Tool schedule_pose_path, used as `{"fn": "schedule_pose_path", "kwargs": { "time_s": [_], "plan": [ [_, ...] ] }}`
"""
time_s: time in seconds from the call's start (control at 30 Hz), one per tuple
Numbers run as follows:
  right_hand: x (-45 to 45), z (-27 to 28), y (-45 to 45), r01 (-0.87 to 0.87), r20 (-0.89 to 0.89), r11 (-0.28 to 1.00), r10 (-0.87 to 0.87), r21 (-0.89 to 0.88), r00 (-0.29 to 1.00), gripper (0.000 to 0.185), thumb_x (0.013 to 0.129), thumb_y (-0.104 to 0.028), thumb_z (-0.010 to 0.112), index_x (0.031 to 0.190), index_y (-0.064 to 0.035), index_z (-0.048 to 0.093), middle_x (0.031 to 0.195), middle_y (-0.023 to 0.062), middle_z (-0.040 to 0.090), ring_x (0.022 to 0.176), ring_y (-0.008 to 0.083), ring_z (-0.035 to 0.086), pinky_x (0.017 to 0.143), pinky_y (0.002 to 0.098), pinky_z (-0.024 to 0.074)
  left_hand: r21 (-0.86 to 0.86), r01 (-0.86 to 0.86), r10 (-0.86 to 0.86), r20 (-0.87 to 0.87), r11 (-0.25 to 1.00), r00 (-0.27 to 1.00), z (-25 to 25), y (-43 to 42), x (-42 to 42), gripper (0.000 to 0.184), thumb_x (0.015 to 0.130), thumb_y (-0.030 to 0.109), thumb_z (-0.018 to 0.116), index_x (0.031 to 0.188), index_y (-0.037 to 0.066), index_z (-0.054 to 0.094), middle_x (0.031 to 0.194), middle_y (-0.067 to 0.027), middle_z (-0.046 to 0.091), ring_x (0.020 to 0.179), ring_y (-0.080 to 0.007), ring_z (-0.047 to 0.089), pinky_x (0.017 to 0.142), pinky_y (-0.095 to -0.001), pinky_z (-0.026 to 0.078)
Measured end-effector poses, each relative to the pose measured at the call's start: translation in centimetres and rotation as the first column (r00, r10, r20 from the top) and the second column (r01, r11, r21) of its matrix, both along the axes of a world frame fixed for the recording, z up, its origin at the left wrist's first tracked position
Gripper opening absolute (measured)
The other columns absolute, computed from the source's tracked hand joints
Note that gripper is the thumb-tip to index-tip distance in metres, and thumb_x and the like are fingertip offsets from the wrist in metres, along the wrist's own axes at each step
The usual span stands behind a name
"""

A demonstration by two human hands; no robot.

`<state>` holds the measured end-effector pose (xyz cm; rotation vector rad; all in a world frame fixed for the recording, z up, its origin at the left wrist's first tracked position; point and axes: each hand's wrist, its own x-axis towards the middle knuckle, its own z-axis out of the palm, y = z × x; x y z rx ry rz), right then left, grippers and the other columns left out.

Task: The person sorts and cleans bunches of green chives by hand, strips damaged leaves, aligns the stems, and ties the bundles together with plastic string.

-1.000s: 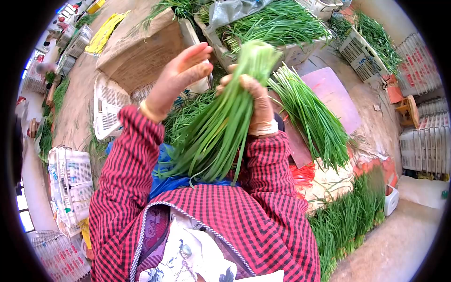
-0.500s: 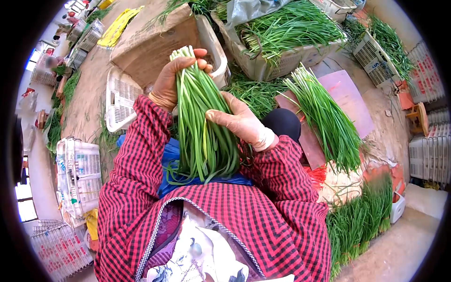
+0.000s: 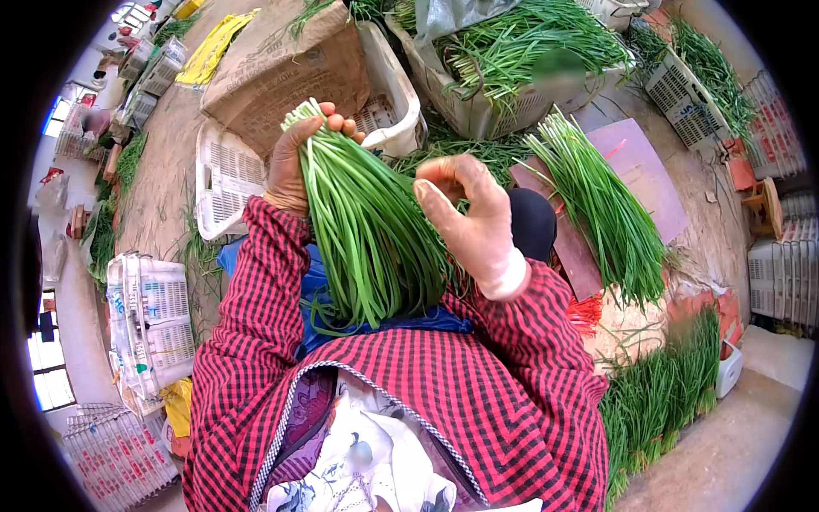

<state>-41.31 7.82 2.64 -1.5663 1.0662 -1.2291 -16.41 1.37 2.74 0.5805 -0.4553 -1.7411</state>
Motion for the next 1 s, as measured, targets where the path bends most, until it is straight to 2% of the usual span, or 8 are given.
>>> {"fn": "schedule_pose_path", "kwargs": {
  "time_s": [0.1, 0.17, 0.23, 0.37, 0.5, 0.63, 0.83, 1.0],
  "plan": [
    [0.2, 2.5, 2.9, -0.3, 0.079, 0.938, 0.291, 0.172, 0.954, 0.014, 0.088, -0.004, 0.071, 0.101, 0.0007, 0.071, 0.087, 0.0091, 0.071, 0.076, 0.0162, 0.067, 0.071, 0.0271, 0.0535, 0.072, -0.019, 0.02, 0.0, 0.997, 1.0, 0.1, 0.2, 0.4, 0.021, 0.083, 0.011, 0.071, 0.103, 0.005, 0.066, 0.096, -0.0103, 0.072, 0.096, -0.0277, 0.07, 0.094, -0.046, 0.057],
    [1.1, 0.7, 3.3, -0.237, -0.216, 0.969, 0.218, -0.066, 0.952, 0.02, 0.089, -0.01, 0.068, 0.108, -0.0036, 0.072, 0.09, 0.0172, 0.072, 0.08, 0.029, 0.072, 0.069, 0.0334, 0.0569, 0.075, -0.032, 0.034, -0.018, 0.997, 0.999, -0.4, 0.0, 0.6, 0.023, 0.084, 0.01, 0.07, 0.105, 0.004, 0.065, 0.1, -0.0134, 0.071, 0.1, -0.0303, 0.068, 0.094, -0.0484, 0.057],
    [0.6, 0.1, 2.9, -0.27, -0.397, 0.95, 0.311, 0.156, 0.864, 0.022, 0.09, -0.009, 0.066, 0.112, -0.0036, 0.07, 0.08, 0.0158, 0.069, 0.066, 0.0212, 0.07, 0.062, 0.0288, 0.0539, 0.083, -0.05, 0.053, -0.035, 0.995, 0.998, -0.8, 0.1, 0.7, 0.024, 0.084, 0.01, 0.069, 0.107, 0.003, 0.063, 0.103, -0.0166, 0.07, 0.104, -0.033, 0.067, 0.093, -0.0509, 0.057],
    [1.6, -1.0, 3.0, -0.14, -0.347, 0.99, 0.122, -0.026, 0.93, 0.018, 0.091, -0.011, 0.066, 0.107, -0.0071, 0.071, 0.076, 0.0163, 0.068, 0.067, 0.0247, 0.071, 0.062, 0.0305, 0.0545, 0.081, -0.038, 0.042, -0.043, 0.996, 0.998, -1.3, 0.2, 1.0, 0.02, 0.087, 0.01, 0.068, 0.105, 0.003, 0.065, 0.105, -0.0179, 0.071, 0.107, -0.0338, 0.067, 0.092, -0.0514, 0.058],
    [2.1, -1.7, 3.7, -0.328, -0.611, 0.942, 0.219, -0.071, 0.76, 0.011, 0.084, -0.013, 0.068, 0.095, -0.0098, 0.069, 0.07, 0.0132, 0.065, 0.065, 0.032, 0.067, 0.059, 0.0382, 0.054, 0.075, -0.029, 0.032, -0.038, 0.997, 0.999, -1.5, -0.1, 1.3, 0.019, 0.088, 0.012, 0.069, 0.104, 0.002, 0.067, 0.107, -0.0188, 0.071, 0.105, -0.0344, 0.068, 0.088, -0.0503, 0.059],
    [1.9, -2.1, 3.2, -0.124, -0.479, 0.989, 0.074, -0.074, 0.875, 0.01, 0.086, -0.016, 0.069, 0.095, -0.0103, 0.069, 0.064, 0.011, 0.062, 0.059, 0.0282, 0.065, 0.055, 0.0373, 0.0512, 0.103, -0.023, 0.024, -0.009, 0.994, 1.0, -1.3, -0.1, 1.4, 0.016, 0.089, 0.014, 0.069, 0.1, 0.003, 0.068, 0.106, -0.0178, 0.071, 0.106, -0.0336, 0.067, 0.089, -0.0491, 0.059],
    [2.3, -2.6, 2.8, -0.126, -0.426, 0.991, 0.129, 0.034, 0.895, 0.029, 0.085, -0.02, 0.073, 0.109, -0.0073, 0.065, 0.066, 0.0078, 0.063, 0.061, 0.0258, 0.065, 0.056, 0.0359, 0.0502, 0.116, -0.004, 0.004, -0.001, 0.993, 1.0, -1.6, 0.0, 1.6, 0.017, 0.089, 0.017, 0.07, 0.101, 0.005, 0.069, 0.109, -0.0177, 0.07, 0.109, -0.0319, 0.066, 0.095, -0.0489, 0.055],
    [2.1, -2.6, 1.9, -0.108, -0.34, 0.991, 0.126, 0.073, 0.932, 0.027, 0.086, -0.017, 0.072, 0.11, -0.0065, 0.065, 0.069, 0.0074, 0.064, 0.062, 0.0234, 0.065, 0.058, 0.0332, 0.0501, 0.098, 0.03, -0.029, -0.008, 0.995, 1.0, -1.6, 0.1, 2.0, 0.018, 0.09, 0.017, 0.07, 0.103, 0.004, 0.069, 0.11, -0.0179, 0.07, 0.11, -0.0314, 0.065, 0.094, -0.0501, 0.056]
  ]
}}
